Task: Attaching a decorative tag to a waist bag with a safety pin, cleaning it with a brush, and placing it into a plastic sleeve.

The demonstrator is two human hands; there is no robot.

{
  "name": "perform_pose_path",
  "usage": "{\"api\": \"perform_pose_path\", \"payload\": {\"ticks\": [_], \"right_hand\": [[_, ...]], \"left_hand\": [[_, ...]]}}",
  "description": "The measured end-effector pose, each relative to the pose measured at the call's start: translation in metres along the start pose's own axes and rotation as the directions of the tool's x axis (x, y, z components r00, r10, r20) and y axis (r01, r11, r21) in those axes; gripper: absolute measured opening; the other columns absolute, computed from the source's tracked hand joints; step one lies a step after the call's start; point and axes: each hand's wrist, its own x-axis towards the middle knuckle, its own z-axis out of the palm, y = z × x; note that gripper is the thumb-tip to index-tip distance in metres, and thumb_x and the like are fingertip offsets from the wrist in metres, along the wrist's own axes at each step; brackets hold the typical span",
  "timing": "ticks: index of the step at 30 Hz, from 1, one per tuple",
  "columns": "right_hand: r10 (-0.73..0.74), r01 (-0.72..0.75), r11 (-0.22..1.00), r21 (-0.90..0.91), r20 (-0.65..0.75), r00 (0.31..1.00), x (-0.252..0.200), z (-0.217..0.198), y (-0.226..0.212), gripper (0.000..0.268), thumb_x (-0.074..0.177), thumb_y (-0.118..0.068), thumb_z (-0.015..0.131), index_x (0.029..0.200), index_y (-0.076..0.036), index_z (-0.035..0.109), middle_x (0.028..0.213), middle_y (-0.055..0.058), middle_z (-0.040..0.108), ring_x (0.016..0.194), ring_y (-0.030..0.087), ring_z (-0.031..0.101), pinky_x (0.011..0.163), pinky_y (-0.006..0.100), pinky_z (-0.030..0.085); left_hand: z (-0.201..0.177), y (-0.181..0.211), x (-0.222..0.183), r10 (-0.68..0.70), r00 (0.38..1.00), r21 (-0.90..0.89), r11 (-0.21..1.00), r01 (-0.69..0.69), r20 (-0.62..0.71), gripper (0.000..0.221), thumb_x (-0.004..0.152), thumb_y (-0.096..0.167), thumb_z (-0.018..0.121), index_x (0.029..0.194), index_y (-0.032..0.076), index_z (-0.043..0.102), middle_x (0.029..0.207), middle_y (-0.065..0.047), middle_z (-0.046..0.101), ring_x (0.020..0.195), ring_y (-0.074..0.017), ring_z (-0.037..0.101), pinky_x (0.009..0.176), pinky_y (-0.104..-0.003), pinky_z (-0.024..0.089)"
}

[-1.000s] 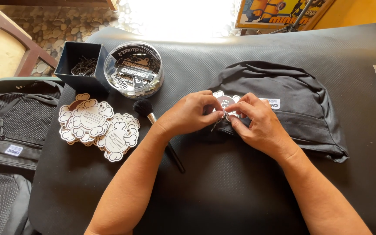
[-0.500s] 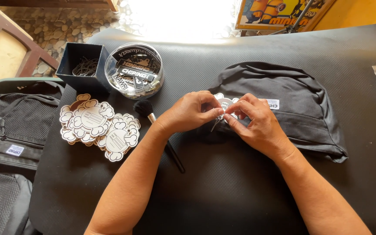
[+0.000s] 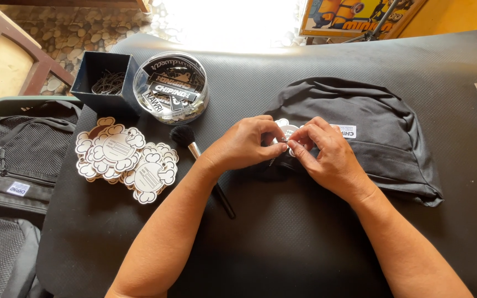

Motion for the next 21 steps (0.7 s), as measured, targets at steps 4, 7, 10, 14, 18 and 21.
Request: {"api": "perform_pose_path", "payload": {"ticks": [4, 7, 10, 14, 18, 21], "right_hand": [[0.014, -0.014, 1.000, 0.010, 0.000, 1.000, 0.001, -0.002, -0.004, 0.009, 0.097, -0.020, 0.076, 0.096, -0.012, 0.070, 0.083, -0.001, 0.057, 0.074, 0.017, 0.065, 0.082, 0.033, 0.045], [0.015, -0.015, 1.000, 0.011, -0.003, 1.000, 0.001, -0.002, -0.002, 0.009, 0.097, -0.020, 0.075, 0.097, -0.012, 0.070, 0.083, -0.001, 0.057, 0.074, 0.017, 0.065, 0.083, 0.033, 0.045], [0.001, -0.001, 1.000, -0.006, 0.000, 1.000, 0.002, -0.005, -0.007, 0.011, 0.096, -0.021, 0.076, 0.100, -0.013, 0.071, 0.084, -0.001, 0.058, 0.075, 0.017, 0.066, 0.084, 0.033, 0.045], [-0.024, 0.024, 1.000, -0.013, 0.013, 1.000, 0.002, -0.004, -0.010, 0.024, 0.092, -0.023, 0.079, 0.113, -0.015, 0.072, 0.087, 0.000, 0.058, 0.078, 0.017, 0.066, 0.089, 0.034, 0.043], [-0.058, 0.058, 0.998, -0.019, -0.016, 0.998, 0.000, 0.001, -0.004, 0.012, 0.093, -0.022, 0.079, 0.101, -0.014, 0.075, 0.082, -0.001, 0.058, 0.074, 0.015, 0.066, 0.093, 0.032, 0.043], [-0.060, 0.059, 0.998, -0.038, -0.020, 0.998, 0.000, 0.000, -0.003, 0.010, 0.093, -0.023, 0.079, 0.098, -0.016, 0.074, 0.080, -0.003, 0.058, 0.073, 0.014, 0.065, 0.093, 0.030, 0.043]], "left_hand": [[0.003, -0.002, 0.001, -0.005, 1.000, 0.039, 0.999, 0.006, -0.016, 0.018, 0.086, 0.027, 0.077, 0.090, 0.010, 0.076, 0.075, -0.004, 0.062, 0.067, -0.0171, 0.061, 0.060, -0.033, 0.054], [0.004, -0.003, 0.002, -0.005, 1.000, 0.042, 0.999, 0.006, -0.015, 0.019, 0.086, 0.029, 0.078, 0.090, 0.011, 0.076, 0.074, -0.003, 0.061, 0.067, -0.0165, 0.061, 0.060, -0.033, 0.054], [0.004, -0.003, 0.002, -0.006, 1.000, 0.043, 0.999, 0.007, -0.017, 0.017, 0.086, 0.027, 0.077, 0.091, 0.011, 0.076, 0.075, -0.003, 0.062, 0.067, -0.0162, 0.061, 0.059, -0.033, 0.054], [0.004, -0.005, 0.002, 0.002, 1.000, 0.077, 0.997, -0.002, -0.004, 0.015, 0.087, 0.025, 0.076, 0.090, 0.011, 0.076, 0.076, -0.003, 0.062, 0.069, -0.0179, 0.063, 0.062, -0.034, 0.055], [0.004, -0.003, 0.000, 0.015, 1.000, 0.142, 0.990, -0.013, -0.017, 0.013, 0.086, 0.023, 0.075, 0.088, 0.010, 0.076, 0.076, -0.004, 0.063, 0.071, -0.0217, 0.067, 0.065, -0.036, 0.056], [0.004, 0.002, -0.001, 0.038, 0.999, 0.170, 0.985, -0.033, -0.024, 0.015, 0.085, 0.024, 0.074, 0.086, 0.010, 0.074, 0.075, -0.006, 0.062, 0.071, -0.0258, 0.067, 0.066, -0.040, 0.056]]}}
